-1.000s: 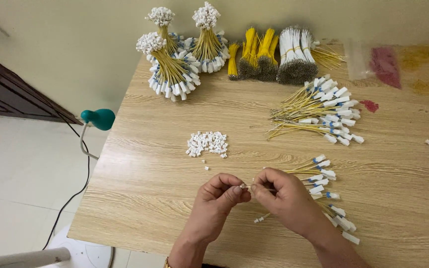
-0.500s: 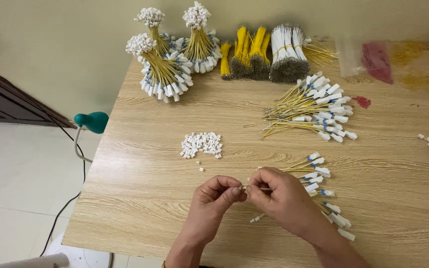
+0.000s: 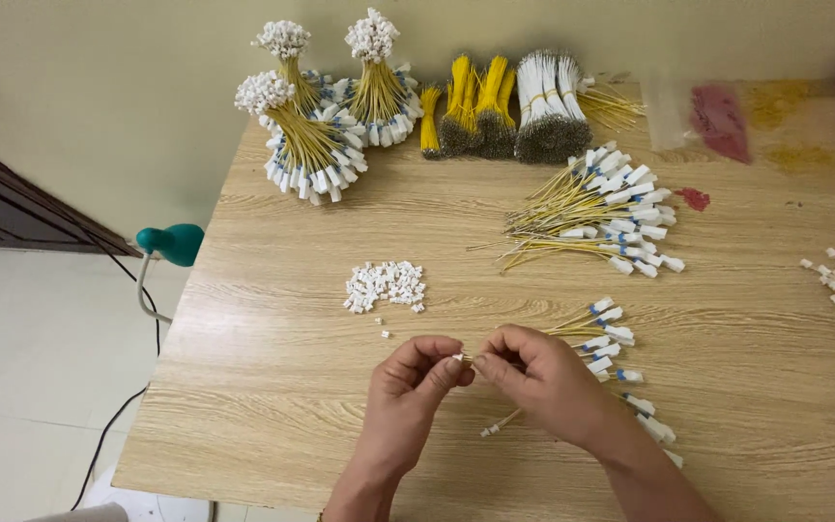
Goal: Assembling wire connectors onto small cables.
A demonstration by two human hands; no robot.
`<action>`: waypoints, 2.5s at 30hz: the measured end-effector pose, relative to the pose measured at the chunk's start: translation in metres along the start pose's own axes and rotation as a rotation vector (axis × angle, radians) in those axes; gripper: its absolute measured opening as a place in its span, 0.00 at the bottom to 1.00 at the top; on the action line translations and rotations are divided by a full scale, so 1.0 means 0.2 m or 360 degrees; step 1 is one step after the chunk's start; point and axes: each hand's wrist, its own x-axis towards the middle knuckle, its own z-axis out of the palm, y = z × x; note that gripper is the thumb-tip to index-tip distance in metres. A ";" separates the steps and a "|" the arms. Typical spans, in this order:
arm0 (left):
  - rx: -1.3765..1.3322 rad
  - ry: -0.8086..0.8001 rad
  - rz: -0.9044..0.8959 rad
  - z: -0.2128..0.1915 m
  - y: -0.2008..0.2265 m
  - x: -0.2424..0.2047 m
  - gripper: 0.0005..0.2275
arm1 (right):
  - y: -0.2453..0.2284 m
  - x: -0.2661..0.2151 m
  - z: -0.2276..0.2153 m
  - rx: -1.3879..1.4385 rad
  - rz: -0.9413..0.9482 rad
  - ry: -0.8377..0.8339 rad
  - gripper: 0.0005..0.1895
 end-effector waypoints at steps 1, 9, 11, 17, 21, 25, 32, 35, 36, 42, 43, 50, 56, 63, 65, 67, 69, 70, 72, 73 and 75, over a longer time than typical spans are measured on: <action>0.0001 -0.0001 0.0002 0.00 0.01 0.00 0.07 | 0.00 0.00 0.00 -0.0001 -0.0003 0.0001 0.08; 0.0188 -0.0099 0.0110 0.00 -0.03 -0.02 0.04 | -0.10 -0.04 -0.01 -0.0068 0.0022 -0.0013 0.08; 0.0209 -0.0084 0.0116 0.02 -0.02 -0.01 0.04 | -0.09 -0.04 0.00 -0.0070 0.0019 -0.0010 0.08; 0.0275 -0.0066 0.0163 0.03 -0.06 0.00 0.04 | -0.11 -0.04 0.00 -0.0058 0.0066 -0.0005 0.09; 0.0238 -0.0047 0.0130 0.04 -0.08 0.00 0.04 | -0.11 -0.05 -0.01 -0.0156 0.0057 0.0031 0.08; 0.0185 -0.0033 0.0085 0.03 -0.11 0.01 0.04 | -0.08 -0.04 -0.04 -0.0153 0.0048 0.0053 0.07; 0.0951 0.0156 0.0173 0.11 -0.12 0.07 0.12 | -0.07 0.04 -0.33 -0.1042 0.0299 0.0587 0.10; 0.1207 0.0123 0.0304 0.08 -0.14 0.07 0.15 | 0.11 0.12 -0.54 -0.1449 0.0180 0.1013 0.12; 0.1273 0.0103 0.0310 0.05 -0.17 0.09 0.14 | 0.18 0.15 -0.62 -0.1632 0.0101 0.1118 0.11; 0.1242 0.0012 0.0158 -0.01 -0.25 0.12 0.16 | 0.13 0.19 -0.65 -0.1711 0.0452 0.0934 0.15; 0.1241 0.0011 0.0160 0.01 -0.24 0.11 0.16 | 0.14 0.19 -0.66 -0.1711 0.0451 0.0936 0.15; 0.1294 0.0101 0.0455 0.07 -0.11 0.05 0.14 | -0.03 0.11 -0.58 -0.1475 0.0232 0.0912 0.14; 0.1594 0.0399 0.1170 0.21 0.13 -0.04 0.17 | -0.31 -0.07 -0.41 -0.1450 -0.0792 0.0934 0.08; 0.1582 0.0008 0.1174 0.21 0.24 -0.05 0.06 | -0.39 -0.15 -0.18 -0.1289 -0.1376 0.0515 0.12; 0.1383 -0.0070 0.0879 0.15 0.21 -0.05 0.05 | -0.36 -0.15 -0.19 -0.1261 -0.1362 0.0495 0.11; 0.1168 -0.0159 0.0592 0.11 0.20 -0.05 0.05 | -0.32 -0.16 -0.22 -0.1245 -0.1340 0.0484 0.11; 0.1115 -0.0087 0.0387 0.07 0.21 -0.05 0.06 | -0.29 -0.16 -0.28 -0.1150 -0.0975 0.0545 0.10; 0.1113 -0.0086 0.0389 0.04 0.20 -0.04 0.06 | -0.27 -0.16 -0.31 -0.1153 -0.0977 0.0545 0.10; 0.0998 0.0048 0.0235 -0.03 0.17 -0.04 0.05 | -0.25 -0.15 -0.37 -0.1198 -0.0555 0.0699 0.10; 0.0999 0.0051 0.0235 -0.04 0.15 -0.04 0.05 | -0.24 -0.14 -0.37 -0.1196 -0.0557 0.0697 0.10; 0.0890 0.0081 0.0376 -0.06 0.11 -0.04 0.05 | -0.22 -0.11 -0.34 -0.1595 -0.1092 0.0664 0.16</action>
